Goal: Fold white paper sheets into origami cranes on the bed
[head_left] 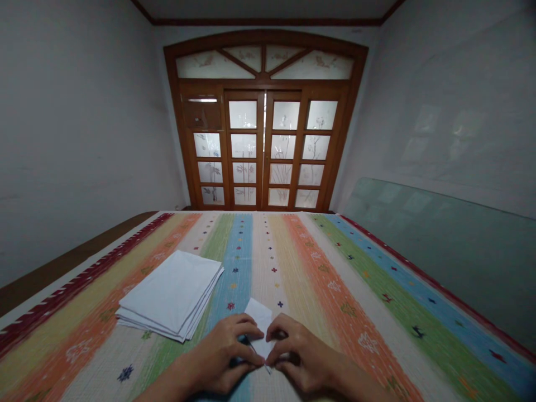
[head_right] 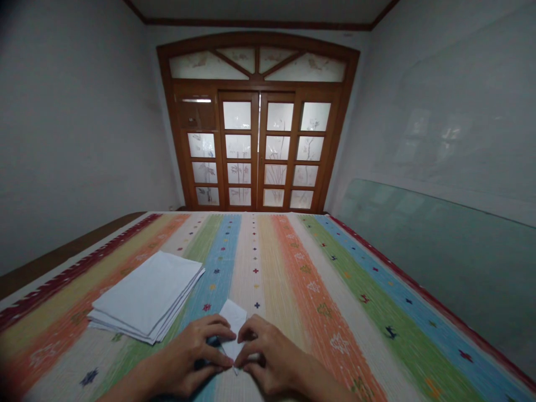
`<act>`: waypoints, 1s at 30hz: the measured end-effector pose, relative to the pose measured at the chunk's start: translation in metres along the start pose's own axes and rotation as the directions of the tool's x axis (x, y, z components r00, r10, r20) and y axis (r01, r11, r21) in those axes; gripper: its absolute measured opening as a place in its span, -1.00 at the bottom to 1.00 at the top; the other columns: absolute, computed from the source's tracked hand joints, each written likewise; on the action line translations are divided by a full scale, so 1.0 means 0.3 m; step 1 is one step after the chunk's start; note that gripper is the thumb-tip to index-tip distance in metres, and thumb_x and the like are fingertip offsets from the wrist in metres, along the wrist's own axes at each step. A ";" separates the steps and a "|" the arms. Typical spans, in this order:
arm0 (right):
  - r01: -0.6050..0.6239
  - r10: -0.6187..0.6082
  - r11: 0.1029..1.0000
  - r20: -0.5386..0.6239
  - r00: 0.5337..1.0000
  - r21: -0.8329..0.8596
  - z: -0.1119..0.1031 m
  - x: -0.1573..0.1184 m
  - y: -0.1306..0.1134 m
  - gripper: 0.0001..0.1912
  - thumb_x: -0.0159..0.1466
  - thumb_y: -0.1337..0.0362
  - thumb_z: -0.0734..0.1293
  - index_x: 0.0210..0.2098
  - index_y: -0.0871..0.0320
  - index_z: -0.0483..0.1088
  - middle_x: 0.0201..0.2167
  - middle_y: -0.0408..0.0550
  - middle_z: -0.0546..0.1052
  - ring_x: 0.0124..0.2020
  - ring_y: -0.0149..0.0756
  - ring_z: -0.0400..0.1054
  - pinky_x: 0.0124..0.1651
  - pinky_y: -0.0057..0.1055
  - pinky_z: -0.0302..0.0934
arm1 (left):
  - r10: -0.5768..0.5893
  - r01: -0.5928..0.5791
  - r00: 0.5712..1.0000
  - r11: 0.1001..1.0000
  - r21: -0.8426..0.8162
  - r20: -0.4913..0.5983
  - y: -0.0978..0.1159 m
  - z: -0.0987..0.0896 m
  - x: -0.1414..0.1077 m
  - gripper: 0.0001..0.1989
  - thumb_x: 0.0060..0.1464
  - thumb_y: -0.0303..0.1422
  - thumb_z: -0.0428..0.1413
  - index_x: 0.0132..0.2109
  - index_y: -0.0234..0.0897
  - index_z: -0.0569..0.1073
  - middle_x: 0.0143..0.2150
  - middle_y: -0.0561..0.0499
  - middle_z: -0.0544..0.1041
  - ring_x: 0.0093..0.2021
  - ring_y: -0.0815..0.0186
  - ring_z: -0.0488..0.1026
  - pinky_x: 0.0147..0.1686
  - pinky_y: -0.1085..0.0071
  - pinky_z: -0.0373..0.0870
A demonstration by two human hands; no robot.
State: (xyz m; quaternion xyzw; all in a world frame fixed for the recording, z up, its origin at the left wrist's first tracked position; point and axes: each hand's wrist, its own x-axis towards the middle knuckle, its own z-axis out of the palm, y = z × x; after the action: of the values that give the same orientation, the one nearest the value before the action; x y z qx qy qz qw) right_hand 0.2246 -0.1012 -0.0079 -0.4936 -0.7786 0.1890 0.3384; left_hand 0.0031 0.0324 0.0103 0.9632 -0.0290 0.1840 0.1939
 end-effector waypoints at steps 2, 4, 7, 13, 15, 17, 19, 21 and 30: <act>0.067 -0.068 0.997 -0.020 0.998 -0.042 0.010 -0.004 0.003 -0.74 0.17 0.46 0.40 -0.21 0.06 0.64 -0.09 0.01 0.52 -0.05 -0.19 0.42 -0.01 -0.28 0.34 | -0.047 0.047 0.999 0.999 -0.005 -0.003 -0.005 -0.001 -0.007 -0.75 0.12 -0.45 0.25 -0.09 0.00 0.67 0.14 -0.01 0.59 0.21 0.01 0.44 0.17 0.05 0.43; 0.128 -0.130 0.988 -0.021 0.991 -0.084 0.019 -0.002 0.009 -0.75 0.17 0.44 0.38 -0.22 0.06 0.63 -0.14 0.00 0.54 -0.09 -0.20 0.42 -0.05 -0.29 0.33 | -0.091 0.091 0.996 0.996 -0.008 0.013 -0.013 0.000 -0.010 -0.71 0.11 -0.47 0.25 -0.07 0.00 0.67 0.19 -0.02 0.57 0.26 -0.02 0.42 0.21 0.00 0.41; 0.187 -0.190 0.973 -0.007 0.982 -0.138 0.031 0.000 0.015 -0.72 0.13 0.46 0.36 -0.22 0.08 0.61 -0.19 -0.02 0.54 -0.14 -0.22 0.41 -0.08 -0.31 0.32 | -0.139 0.140 0.989 0.990 -0.008 0.055 -0.022 0.001 -0.007 -0.69 0.13 -0.48 0.21 -0.01 -0.06 0.65 0.20 -0.06 0.57 0.26 0.00 0.43 0.22 0.01 0.41; 0.241 -0.234 0.944 0.059 0.970 -0.223 0.026 0.005 -0.008 -0.79 0.13 0.45 0.35 -0.27 0.11 0.58 -0.23 -0.03 0.54 -0.21 -0.25 0.40 -0.14 -0.36 0.32 | -0.211 0.210 0.971 0.977 0.022 0.111 -0.037 0.005 -0.002 -0.61 0.15 -0.43 0.24 0.12 -0.07 0.58 0.32 -0.13 0.45 0.33 -0.04 0.36 0.28 -0.06 0.34; 0.255 -0.240 0.934 0.087 0.967 -0.252 0.022 0.009 -0.012 -0.80 0.13 0.45 0.36 -0.28 0.11 0.57 -0.27 -0.04 0.55 -0.24 -0.26 0.39 -0.18 -0.38 0.32 | -0.223 0.223 0.969 0.975 0.017 0.103 -0.045 0.008 -0.002 -0.57 0.17 -0.37 0.26 0.19 -0.08 0.53 0.35 -0.17 0.42 0.35 -0.04 0.33 0.29 -0.06 0.32; 0.270 -0.245 0.919 0.120 0.962 -0.286 0.019 0.012 -0.010 -0.80 0.13 0.43 0.37 -0.27 0.10 0.57 -0.28 -0.05 0.55 -0.26 -0.25 0.38 -0.21 -0.38 0.30 | -0.219 0.219 0.972 0.976 0.013 0.087 -0.053 0.008 -0.001 -0.55 0.19 -0.32 0.26 0.22 -0.11 0.50 0.33 -0.19 0.44 0.35 -0.02 0.35 0.29 -0.03 0.33; 0.286 -0.248 0.904 0.154 0.956 -0.317 0.018 0.012 -0.006 -0.80 0.13 0.42 0.37 -0.26 0.10 0.56 -0.29 -0.05 0.54 -0.28 -0.25 0.37 -0.24 -0.38 0.28 | -0.203 0.201 0.976 0.979 0.027 0.082 -0.059 0.006 0.003 -0.56 0.20 -0.30 0.27 0.22 -0.14 0.50 0.30 -0.19 0.48 0.33 0.00 0.37 0.28 0.01 0.35; 0.298 -0.248 0.892 0.182 0.952 -0.341 0.018 0.009 -0.004 -0.81 0.15 0.39 0.38 -0.24 0.09 0.55 -0.29 -0.05 0.54 -0.28 -0.25 0.35 -0.25 -0.38 0.25 | -0.172 0.166 0.981 0.984 0.062 0.092 -0.066 0.004 0.008 -0.59 0.21 -0.29 0.27 0.19 -0.15 0.52 0.29 -0.19 0.49 0.32 0.01 0.39 0.28 0.05 0.37; 0.219 -0.189 0.934 0.130 0.973 -0.284 0.023 0.004 -0.026 -0.89 0.19 0.33 0.42 -0.25 0.13 0.51 -0.18 0.00 0.56 -0.19 -0.21 0.39 -0.17 -0.35 0.27 | 0.124 -0.119 0.992 0.902 0.416 0.017 -0.135 0.033 -0.020 -0.72 0.39 -0.22 0.06 0.06 -0.24 0.55 0.01 -0.24 0.66 0.02 0.02 0.63 -0.04 0.14 0.62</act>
State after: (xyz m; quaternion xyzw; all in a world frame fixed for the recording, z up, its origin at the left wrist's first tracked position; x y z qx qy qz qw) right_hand 0.2144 -0.1032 -0.0074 -0.4451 -0.8611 0.0587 0.2387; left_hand 0.0062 0.0659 -0.0151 0.9777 -0.0482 0.2026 -0.0272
